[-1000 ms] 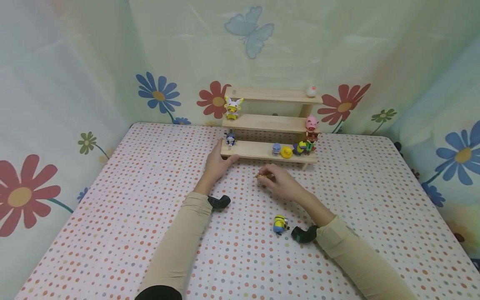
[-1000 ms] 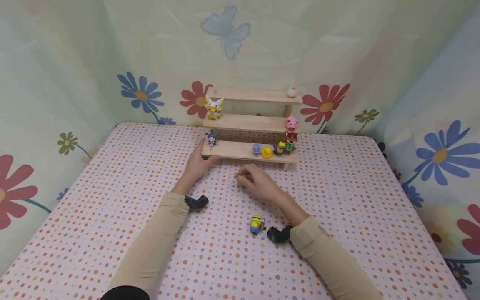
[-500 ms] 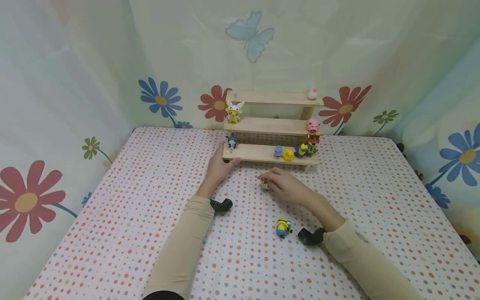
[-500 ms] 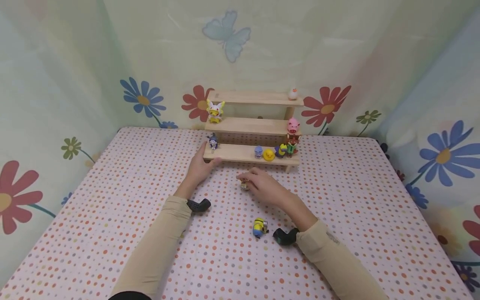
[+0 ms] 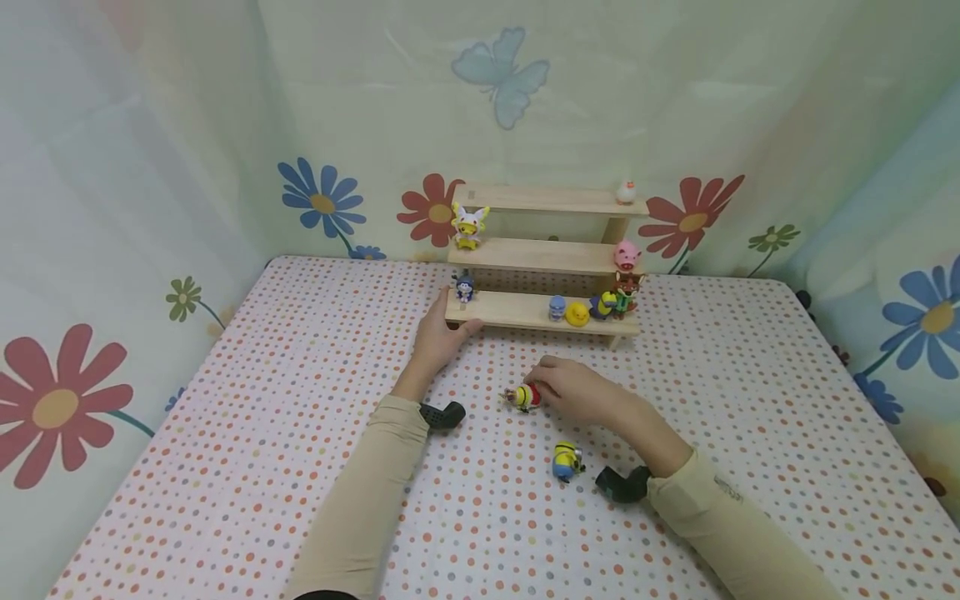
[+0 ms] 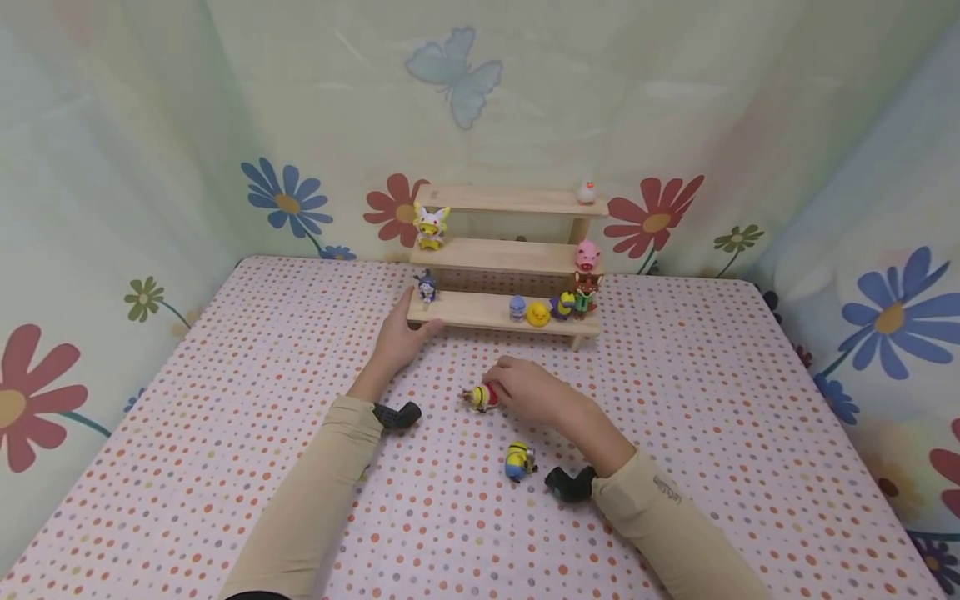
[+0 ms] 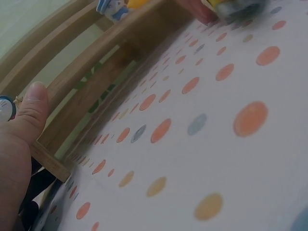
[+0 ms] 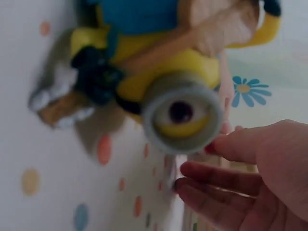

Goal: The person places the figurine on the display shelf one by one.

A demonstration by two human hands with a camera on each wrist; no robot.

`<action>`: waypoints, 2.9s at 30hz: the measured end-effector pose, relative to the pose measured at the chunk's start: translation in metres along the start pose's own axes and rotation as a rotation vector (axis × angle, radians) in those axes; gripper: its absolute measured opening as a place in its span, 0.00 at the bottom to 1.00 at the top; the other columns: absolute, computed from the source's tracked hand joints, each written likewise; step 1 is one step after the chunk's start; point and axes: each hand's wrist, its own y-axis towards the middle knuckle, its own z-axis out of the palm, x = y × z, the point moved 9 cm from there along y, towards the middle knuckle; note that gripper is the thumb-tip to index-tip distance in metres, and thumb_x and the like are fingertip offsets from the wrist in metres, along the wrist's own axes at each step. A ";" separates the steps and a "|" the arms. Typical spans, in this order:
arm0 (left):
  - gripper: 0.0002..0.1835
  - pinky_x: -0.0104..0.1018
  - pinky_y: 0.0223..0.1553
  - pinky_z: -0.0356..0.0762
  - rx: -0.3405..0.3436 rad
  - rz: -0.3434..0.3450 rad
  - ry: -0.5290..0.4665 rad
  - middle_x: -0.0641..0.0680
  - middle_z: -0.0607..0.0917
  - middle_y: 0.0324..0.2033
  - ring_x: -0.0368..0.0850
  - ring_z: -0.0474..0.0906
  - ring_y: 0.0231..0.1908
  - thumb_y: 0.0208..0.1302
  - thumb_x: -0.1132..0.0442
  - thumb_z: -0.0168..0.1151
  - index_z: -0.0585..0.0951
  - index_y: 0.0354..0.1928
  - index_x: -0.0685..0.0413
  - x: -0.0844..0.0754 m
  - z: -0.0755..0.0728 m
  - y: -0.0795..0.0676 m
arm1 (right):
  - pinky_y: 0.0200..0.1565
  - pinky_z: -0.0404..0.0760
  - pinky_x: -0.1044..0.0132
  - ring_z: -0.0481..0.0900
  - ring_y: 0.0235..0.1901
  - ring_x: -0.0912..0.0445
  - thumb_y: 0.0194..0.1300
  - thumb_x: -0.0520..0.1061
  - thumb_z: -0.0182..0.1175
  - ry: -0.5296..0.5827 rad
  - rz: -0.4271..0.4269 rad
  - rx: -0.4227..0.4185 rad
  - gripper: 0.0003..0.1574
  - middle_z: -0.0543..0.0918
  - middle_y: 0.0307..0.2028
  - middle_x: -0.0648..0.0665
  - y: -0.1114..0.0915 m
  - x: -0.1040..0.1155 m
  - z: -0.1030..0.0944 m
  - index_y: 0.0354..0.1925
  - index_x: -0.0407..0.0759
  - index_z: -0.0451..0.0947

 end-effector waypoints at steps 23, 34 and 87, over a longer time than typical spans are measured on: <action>0.57 0.49 0.71 0.54 0.014 -0.008 0.006 0.57 0.55 0.73 0.54 0.52 0.72 0.52 0.32 0.61 0.47 0.75 0.53 0.001 0.000 0.002 | 0.37 0.80 0.62 0.79 0.37 0.56 0.60 0.43 0.65 -0.150 0.001 0.043 0.21 0.80 0.41 0.48 0.027 0.033 -0.004 0.52 0.50 0.77; 0.55 0.47 0.72 0.52 -0.009 0.011 0.012 0.59 0.56 0.72 0.55 0.53 0.72 0.55 0.36 0.63 0.49 0.74 0.57 -0.005 -0.003 0.004 | 0.44 0.82 0.63 0.81 0.42 0.53 0.62 0.36 0.60 0.419 0.013 -0.036 0.07 0.82 0.41 0.45 0.041 -0.002 -0.034 0.40 0.43 0.78; 0.55 0.50 0.70 0.56 -0.025 0.071 -0.005 0.61 0.58 0.72 0.57 0.55 0.71 0.55 0.35 0.62 0.49 0.74 0.58 -0.012 0.002 -0.003 | 0.55 0.76 0.57 0.75 0.52 0.47 0.64 0.39 0.61 0.124 0.164 -0.320 0.25 0.76 0.52 0.38 0.143 -0.024 -0.158 0.58 0.39 0.70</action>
